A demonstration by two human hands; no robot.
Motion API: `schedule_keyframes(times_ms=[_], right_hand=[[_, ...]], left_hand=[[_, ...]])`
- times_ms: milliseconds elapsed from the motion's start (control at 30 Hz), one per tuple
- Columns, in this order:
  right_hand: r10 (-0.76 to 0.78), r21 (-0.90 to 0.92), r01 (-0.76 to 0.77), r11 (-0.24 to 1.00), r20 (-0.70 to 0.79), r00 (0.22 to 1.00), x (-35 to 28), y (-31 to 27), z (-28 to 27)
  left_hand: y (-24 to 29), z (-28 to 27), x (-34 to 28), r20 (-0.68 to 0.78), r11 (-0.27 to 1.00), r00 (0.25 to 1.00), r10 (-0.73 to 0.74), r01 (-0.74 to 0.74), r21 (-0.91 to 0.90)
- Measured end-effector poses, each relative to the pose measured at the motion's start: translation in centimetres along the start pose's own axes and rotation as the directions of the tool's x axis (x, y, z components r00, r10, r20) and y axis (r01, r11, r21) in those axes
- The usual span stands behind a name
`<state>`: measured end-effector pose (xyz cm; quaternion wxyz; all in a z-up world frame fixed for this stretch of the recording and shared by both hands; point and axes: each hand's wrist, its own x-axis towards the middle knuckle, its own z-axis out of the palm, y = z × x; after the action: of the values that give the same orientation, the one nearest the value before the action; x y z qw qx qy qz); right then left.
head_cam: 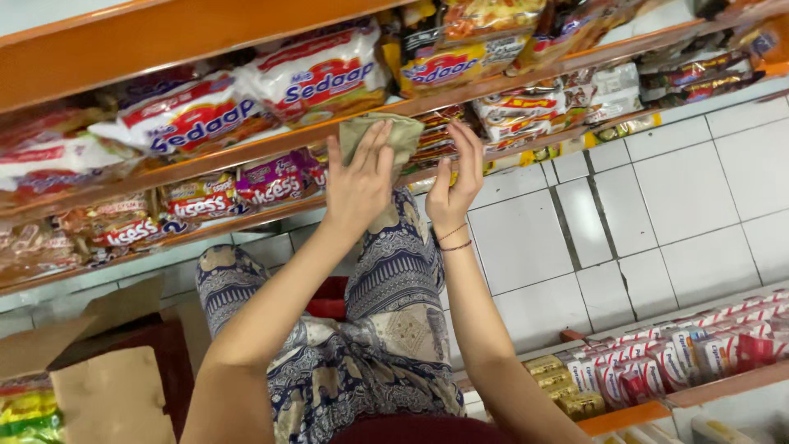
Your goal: The person wipes the edges of store shelves using a cloth, occasionally picking up items from a box to clear the area.
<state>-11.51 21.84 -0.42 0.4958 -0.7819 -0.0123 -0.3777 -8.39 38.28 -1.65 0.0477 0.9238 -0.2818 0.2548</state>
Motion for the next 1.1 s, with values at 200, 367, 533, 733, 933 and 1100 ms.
schedule_keyframes(times_ms=[200,367,533,733,933,1100], right_hand=[[-0.043,0.100,0.029,0.995,0.150,0.988,-3.2,-4.3,4.3],[-0.095,0.109,0.071,0.992,0.237,0.967,-5.8,-7.0,7.8],[-0.155,0.118,0.123,0.985,0.311,0.938,-7.6,-9.3,11.4],[-0.201,0.126,0.165,0.978,0.389,0.899,-9.1,-11.7,14.8],[-0.263,0.185,0.201,0.962,0.424,0.866,-11.2,-14.2,19.1],[-0.302,0.213,0.225,0.951,0.474,0.827,-12.4,-16.3,22.1]], left_hand=[[-7.0,-2.6,-4.3,-0.129,0.978,0.992,0.013,0.015,0.209],[-10.5,-4.5,-7.5,-0.180,0.954,0.983,-0.038,0.090,0.287],[-15.7,-7.8,-12.0,-0.201,0.953,0.965,-0.171,0.214,0.214],[-19.1,-9.3,-16.4,-0.298,0.858,0.806,-0.512,0.498,-0.126],[-19.2,-4.6,-18.6,-0.292,0.734,0.676,-0.676,0.653,-0.188],[-24.6,-6.7,-20.2,-0.426,0.538,0.346,-0.836,0.669,-0.513]])
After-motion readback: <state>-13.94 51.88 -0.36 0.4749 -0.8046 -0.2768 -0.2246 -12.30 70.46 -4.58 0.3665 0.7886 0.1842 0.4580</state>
